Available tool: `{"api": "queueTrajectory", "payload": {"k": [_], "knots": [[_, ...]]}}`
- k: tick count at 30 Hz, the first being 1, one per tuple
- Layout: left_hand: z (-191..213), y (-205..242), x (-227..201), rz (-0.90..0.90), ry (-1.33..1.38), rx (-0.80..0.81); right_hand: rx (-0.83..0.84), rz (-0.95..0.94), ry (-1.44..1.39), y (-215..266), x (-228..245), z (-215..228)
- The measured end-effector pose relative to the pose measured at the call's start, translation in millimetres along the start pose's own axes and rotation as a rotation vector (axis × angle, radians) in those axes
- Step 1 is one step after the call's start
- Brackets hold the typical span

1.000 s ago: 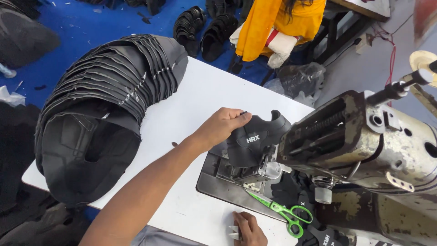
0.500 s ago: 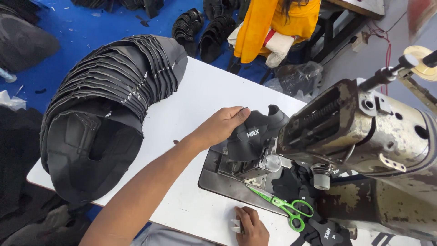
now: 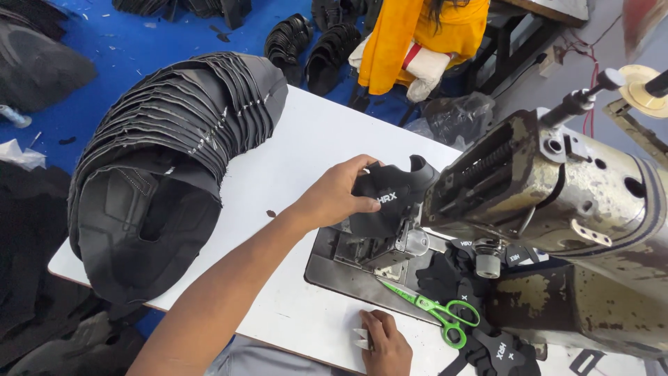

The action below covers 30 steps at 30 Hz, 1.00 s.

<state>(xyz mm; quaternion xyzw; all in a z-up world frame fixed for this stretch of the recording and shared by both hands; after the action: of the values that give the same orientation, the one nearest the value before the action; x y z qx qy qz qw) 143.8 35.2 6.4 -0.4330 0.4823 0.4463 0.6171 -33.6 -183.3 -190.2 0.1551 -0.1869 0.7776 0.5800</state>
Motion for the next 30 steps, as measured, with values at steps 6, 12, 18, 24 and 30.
{"api": "queueTrajectory", "payload": {"k": [6, 12, 18, 24, 30], "knots": [[-1.8, -1.4, 16.1, 0.094, 0.016, -0.056, -0.010, 0.001, 0.013, -1.3, 1.2, 1.9], [15.6, 41.3, 18.4, -0.085, 0.133, -0.384, -0.067, -0.121, -0.189, -0.6, -9.1, 23.2], [20.1, 121.7, 56.9, -0.009, 0.019, -0.403, -0.258, -0.099, 0.032, -57.1, -41.0, 102.7], [27.2, 173.0, 112.9, 0.202, 0.171, -0.421, -0.158, -0.084, 0.251, -102.4, -73.8, 119.4], [19.4, 178.8, 129.3, 0.305, 0.165, -0.419, -0.083, -0.182, 0.378, -106.0, -97.8, 104.8]]}}
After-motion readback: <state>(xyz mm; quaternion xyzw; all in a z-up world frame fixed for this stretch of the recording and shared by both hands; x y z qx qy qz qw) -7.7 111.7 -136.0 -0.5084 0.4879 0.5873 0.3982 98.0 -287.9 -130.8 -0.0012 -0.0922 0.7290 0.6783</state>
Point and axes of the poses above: each hand's wrist, its own y-axis away from the middle knuckle, its own z-axis out of the back of the hand, x = y × z, the point moved 9 cm from there along -y, towards the middle knuckle, and after that the axes turned 2 degrees about y, right-handed, at the moved point
